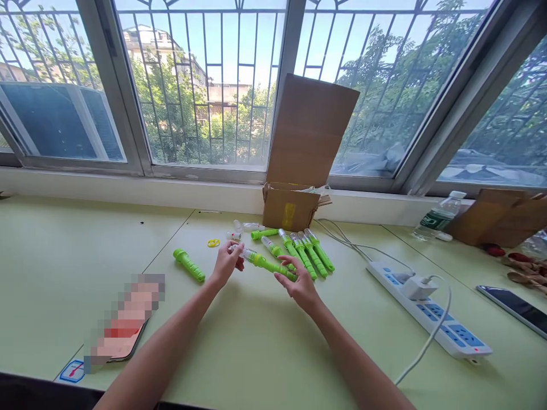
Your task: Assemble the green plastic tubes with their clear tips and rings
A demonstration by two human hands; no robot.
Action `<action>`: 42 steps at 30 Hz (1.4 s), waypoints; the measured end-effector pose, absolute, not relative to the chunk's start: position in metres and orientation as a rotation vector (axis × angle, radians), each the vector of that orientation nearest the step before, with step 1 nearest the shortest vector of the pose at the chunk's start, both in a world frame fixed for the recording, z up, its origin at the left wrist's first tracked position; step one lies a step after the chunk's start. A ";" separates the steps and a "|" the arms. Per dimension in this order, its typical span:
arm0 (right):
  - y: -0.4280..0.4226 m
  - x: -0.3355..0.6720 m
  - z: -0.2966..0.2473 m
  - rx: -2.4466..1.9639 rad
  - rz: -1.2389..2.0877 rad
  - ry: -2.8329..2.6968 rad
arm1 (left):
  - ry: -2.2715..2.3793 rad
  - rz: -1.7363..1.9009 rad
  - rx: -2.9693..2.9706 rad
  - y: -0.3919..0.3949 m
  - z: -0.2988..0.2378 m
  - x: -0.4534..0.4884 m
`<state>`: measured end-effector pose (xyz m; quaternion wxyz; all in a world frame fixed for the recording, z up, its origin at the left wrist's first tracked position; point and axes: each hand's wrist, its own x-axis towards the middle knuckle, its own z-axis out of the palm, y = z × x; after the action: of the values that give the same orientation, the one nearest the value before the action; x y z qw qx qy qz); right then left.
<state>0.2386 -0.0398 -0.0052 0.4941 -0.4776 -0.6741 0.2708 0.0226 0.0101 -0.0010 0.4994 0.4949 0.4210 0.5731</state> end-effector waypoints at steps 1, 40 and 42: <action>-0.040 0.239 -0.005 -1.158 0.677 -1.623 | 1.021 1.386 1.193 0.010 -0.001 0.022; -0.032 0.243 -0.005 -1.102 0.899 -1.359 | 1.087 1.297 1.259 0.008 0.000 0.020; -0.033 0.244 -0.005 -1.129 0.879 -1.339 | 1.079 1.297 1.270 0.008 0.000 0.020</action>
<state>0.2436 -0.0327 -0.0050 0.5572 -0.4786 -0.5672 0.3724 0.0199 0.0083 -0.0005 0.4925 0.5236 0.4446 0.5344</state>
